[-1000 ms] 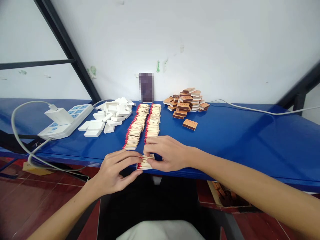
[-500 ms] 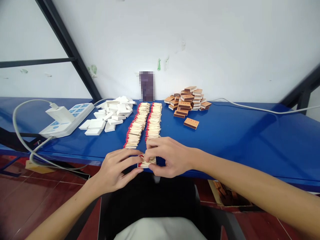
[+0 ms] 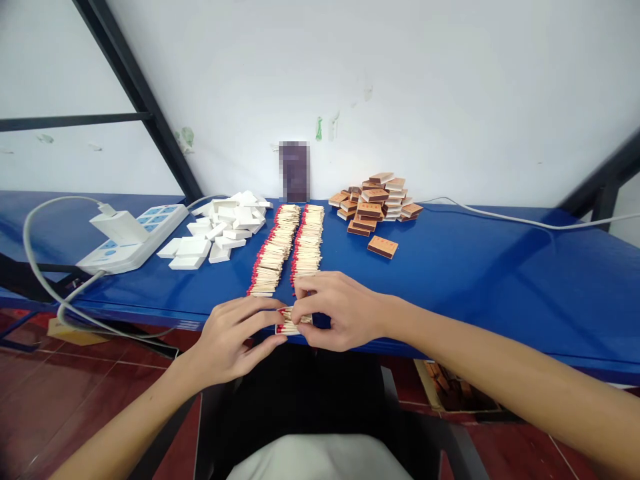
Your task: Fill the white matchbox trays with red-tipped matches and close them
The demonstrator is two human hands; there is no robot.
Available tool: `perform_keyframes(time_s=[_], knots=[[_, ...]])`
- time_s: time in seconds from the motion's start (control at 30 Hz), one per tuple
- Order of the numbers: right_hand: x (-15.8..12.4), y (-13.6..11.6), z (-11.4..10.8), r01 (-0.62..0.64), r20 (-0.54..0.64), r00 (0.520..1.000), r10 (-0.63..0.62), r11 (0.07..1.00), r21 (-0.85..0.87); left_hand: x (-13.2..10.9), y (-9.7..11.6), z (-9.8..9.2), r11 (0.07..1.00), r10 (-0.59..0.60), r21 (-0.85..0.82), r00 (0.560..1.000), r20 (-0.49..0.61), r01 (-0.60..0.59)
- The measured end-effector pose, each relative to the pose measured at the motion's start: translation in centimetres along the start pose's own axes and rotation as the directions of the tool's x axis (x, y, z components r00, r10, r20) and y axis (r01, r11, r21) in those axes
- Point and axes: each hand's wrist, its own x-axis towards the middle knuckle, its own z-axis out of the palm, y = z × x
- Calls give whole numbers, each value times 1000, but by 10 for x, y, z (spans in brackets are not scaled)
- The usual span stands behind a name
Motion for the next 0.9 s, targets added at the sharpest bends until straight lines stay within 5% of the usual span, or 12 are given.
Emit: perform_keyframes(time_s=[0.5,0.67,0.9], knots=[[-1,0,-4,18,61,998,-21,999,45,3,2,-3,1000,7,-29,999,38,-5],[-2,1,-8,56,154,987,-53,998,-18,2,1,-4,998,-1,-63,1000,31,3],[-4,2,-8,157,135,981,-137,977,-147,2,1,-5,999,14,-37,999,33,-13]])
